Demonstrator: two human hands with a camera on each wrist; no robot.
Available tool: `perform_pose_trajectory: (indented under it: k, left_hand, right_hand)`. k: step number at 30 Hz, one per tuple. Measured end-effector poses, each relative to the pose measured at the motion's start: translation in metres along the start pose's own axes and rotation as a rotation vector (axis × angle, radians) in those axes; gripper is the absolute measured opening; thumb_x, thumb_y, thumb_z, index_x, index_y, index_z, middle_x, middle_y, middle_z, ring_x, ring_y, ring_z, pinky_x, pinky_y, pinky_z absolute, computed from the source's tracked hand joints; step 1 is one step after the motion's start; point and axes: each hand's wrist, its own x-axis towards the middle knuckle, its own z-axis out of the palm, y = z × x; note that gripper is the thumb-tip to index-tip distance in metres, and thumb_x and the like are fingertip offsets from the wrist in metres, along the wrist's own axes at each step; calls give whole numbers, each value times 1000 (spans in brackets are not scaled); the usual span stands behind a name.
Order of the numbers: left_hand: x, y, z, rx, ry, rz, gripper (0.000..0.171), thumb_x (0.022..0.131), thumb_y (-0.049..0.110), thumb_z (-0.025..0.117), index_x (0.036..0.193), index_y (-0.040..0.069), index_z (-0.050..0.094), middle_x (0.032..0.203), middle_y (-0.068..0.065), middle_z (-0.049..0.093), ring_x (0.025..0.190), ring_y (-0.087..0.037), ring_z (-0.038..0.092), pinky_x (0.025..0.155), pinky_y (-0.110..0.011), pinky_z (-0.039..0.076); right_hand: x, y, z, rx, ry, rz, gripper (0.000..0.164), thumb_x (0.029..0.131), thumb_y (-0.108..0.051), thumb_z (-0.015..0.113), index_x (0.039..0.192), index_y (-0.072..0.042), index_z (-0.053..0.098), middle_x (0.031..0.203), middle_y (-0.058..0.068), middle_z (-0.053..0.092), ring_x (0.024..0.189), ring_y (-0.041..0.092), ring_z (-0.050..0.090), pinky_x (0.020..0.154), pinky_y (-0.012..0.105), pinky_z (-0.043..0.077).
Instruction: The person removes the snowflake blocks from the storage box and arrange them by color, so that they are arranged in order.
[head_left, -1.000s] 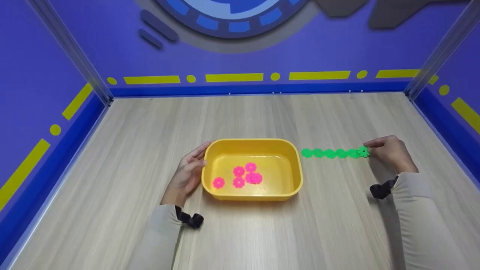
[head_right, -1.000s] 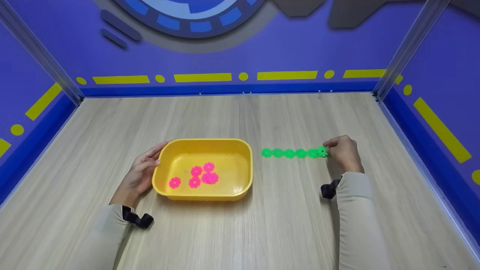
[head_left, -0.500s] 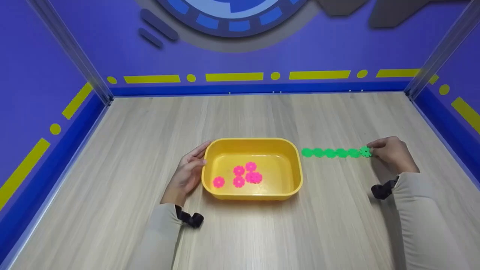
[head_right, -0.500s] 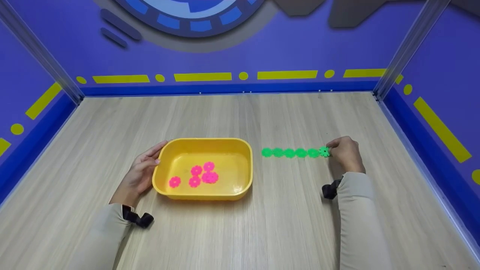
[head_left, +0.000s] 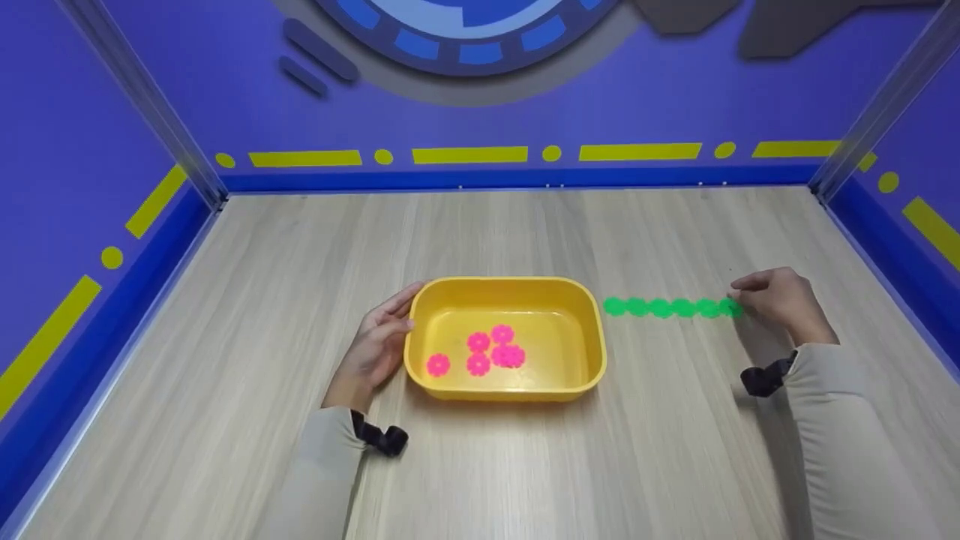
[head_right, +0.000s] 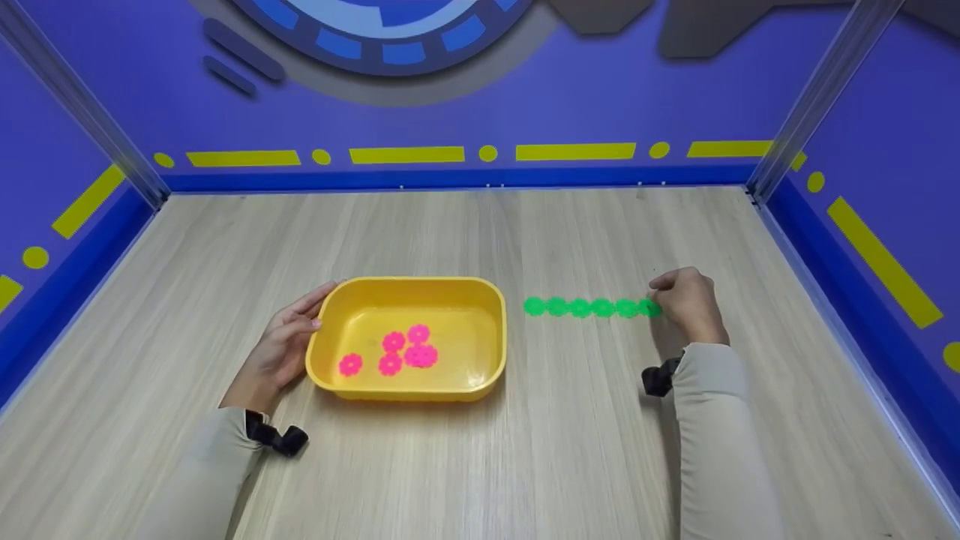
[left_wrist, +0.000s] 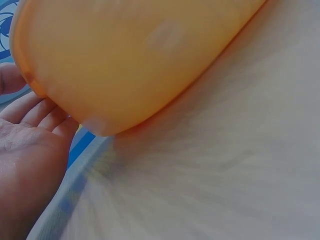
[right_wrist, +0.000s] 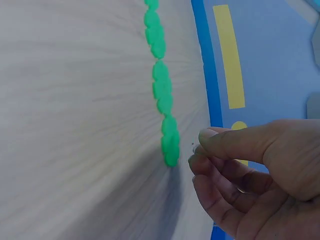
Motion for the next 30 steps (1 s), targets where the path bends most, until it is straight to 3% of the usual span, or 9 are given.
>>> perform_pose_trajectory:
  k: [7,13,22,30]
  left_hand:
    - [-1,0,0,-10,3,0,63,85,-14,43,146,-10,28,151,-21,34,131,-21,45,115,-34,32]
    - [-1,0,-1,-9,4,-4,62,86,-14,42,146,-10,28,150,-20,37,131,-21,46,114,-34,34]
    - [0,0,0,-19,-7,-4,63,86,-15,40,147,-10,26,149,-19,39,134,-25,42,116,-37,31]
    - [0,0,1,-17,-7,-4,62,86,-15,40,146,-10,26,151,-20,36,130,-20,47,115,-34,33]
  right_hand:
    - [-1,-19,-2,47,6,-53,38,94,-20,56,122,6,62,120,31,60,107,44,56,89,54,48]
    - [-3,-44,-1,62,34,-120,35,95,-21,58,120,2,64,117,28,63,104,42,59,88,54,49]
    - [-5,-83,0,70,-39,-185,39,95,-25,59,125,-2,62,121,25,63,109,39,59,92,53,49]
    - [-6,-117,10,55,-101,-296,34,93,-21,62,122,-5,65,114,18,68,101,29,64,88,42,55]
